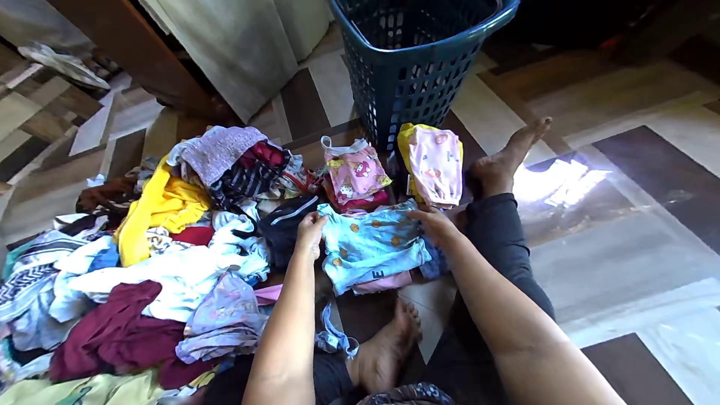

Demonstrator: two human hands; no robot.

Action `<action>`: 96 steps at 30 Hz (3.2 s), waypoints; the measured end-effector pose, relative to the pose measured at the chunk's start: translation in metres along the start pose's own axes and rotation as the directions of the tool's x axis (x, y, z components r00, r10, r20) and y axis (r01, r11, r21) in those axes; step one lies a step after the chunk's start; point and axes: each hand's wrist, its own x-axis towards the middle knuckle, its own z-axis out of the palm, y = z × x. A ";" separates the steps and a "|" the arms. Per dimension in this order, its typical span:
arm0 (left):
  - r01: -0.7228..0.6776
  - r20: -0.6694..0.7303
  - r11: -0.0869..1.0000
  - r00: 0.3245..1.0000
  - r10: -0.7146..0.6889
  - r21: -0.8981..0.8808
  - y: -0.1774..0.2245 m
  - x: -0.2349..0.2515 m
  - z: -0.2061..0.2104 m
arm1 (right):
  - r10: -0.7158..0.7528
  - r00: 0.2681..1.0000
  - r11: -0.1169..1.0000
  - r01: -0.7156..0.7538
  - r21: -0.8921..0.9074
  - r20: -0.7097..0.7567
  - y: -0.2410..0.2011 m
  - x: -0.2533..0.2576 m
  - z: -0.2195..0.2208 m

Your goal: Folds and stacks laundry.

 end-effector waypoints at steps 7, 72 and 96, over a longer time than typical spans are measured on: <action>-0.255 0.157 0.964 0.958 0.241 0.075 -0.004 -0.051 -0.029 | -0.179 0.984 0.982 0.178 0.064 0.005 0.016 -0.016 -0.014; 0.150 0.012 0.549 0.969 -0.248 -0.822 -0.060 -0.142 0.055 | 0.013 0.968 0.917 0.087 -0.390 0.249 0.036 -0.095 0.074; -0.092 -0.187 0.971 0.973 0.135 0.221 -0.047 -0.153 -0.019 | -0.216 0.886 0.910 0.335 -0.244 0.410 0.047 -0.116 0.114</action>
